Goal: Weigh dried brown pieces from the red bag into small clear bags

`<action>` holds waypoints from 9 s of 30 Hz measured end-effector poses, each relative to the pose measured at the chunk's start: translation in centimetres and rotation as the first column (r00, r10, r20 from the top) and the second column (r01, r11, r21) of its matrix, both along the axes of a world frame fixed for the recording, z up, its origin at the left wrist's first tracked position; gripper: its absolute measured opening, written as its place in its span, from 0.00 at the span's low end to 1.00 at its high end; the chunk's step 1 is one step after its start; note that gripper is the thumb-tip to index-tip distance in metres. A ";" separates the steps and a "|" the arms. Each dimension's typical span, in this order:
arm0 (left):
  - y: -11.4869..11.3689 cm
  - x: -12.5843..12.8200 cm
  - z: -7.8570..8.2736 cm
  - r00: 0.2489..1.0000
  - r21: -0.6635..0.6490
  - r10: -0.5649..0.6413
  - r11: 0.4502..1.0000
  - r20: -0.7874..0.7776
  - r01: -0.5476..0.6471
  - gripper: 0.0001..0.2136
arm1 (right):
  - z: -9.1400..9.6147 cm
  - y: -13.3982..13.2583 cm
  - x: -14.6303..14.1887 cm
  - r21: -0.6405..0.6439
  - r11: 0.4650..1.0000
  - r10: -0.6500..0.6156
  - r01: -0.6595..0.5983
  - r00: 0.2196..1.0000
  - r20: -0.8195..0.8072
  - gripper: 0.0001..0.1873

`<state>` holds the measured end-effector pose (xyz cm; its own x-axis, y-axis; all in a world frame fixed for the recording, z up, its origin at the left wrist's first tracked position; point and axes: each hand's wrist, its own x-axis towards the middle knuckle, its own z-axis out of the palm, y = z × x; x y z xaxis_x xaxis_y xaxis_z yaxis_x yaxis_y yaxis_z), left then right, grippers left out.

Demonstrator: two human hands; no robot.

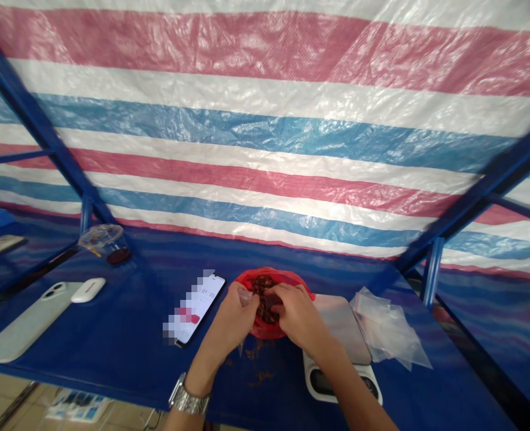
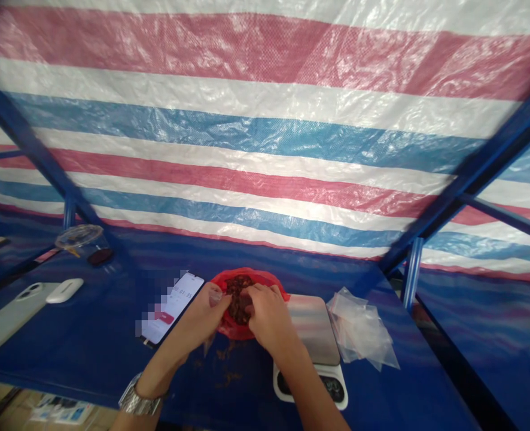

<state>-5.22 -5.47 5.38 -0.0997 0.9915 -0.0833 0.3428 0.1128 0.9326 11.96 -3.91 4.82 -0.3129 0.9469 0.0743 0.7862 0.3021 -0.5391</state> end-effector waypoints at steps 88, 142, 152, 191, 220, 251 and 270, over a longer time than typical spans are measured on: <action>0.5 2.4 -1.2 0.986 0.197 -0.165 0.967 0.009 0.160 0.13 | 1.9 -0.6 0.6 0.405 0.914 0.183 -0.032 0.923 -0.338 0.21; 0.5 0.9 -1.4 0.991 0.143 0.005 0.990 -0.136 0.015 0.09 | 1.3 0.2 1.4 0.087 0.992 -0.011 0.087 0.766 -0.643 0.16; 0.8 1.9 -3.0 0.984 0.182 -0.110 0.974 -0.140 0.135 0.12 | 1.0 -0.2 0.6 0.384 0.923 0.201 -0.024 0.881 -0.428 0.21; -3.2 6.7 -0.4 0.949 0.413 -0.257 0.896 0.181 0.163 0.26 | 3.4 -4.4 6.0 -0.033 0.989 -0.125 0.141 0.710 -0.693 0.12; -1.7 7.1 -0.7 0.993 0.396 -0.069 0.918 0.093 0.027 0.20 | -0.4 -9.8 15.8 -0.305 0.924 -0.235 0.230 0.972 0.021 0.47; -1.3 11.0 -3.6 0.941 0.265 -0.336 0.904 -0.047 0.336 0.17 | -0.4 -7.9 15.7 -0.057 0.960 -0.280 0.275 0.926 -0.255 0.14; -0.7 7.2 -1.5 0.936 0.554 -0.204 0.761 -0.288 0.337 0.11 | 0.8 -7.0 15.6 0.334 0.769 -0.433 0.545 0.828 -0.356 0.14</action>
<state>2.01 -6.18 3.92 0.2316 0.8263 0.5135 0.4577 -0.5583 0.6919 27.60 -10.91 5.62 0.2669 0.8285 0.4923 0.7459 0.1459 -0.6499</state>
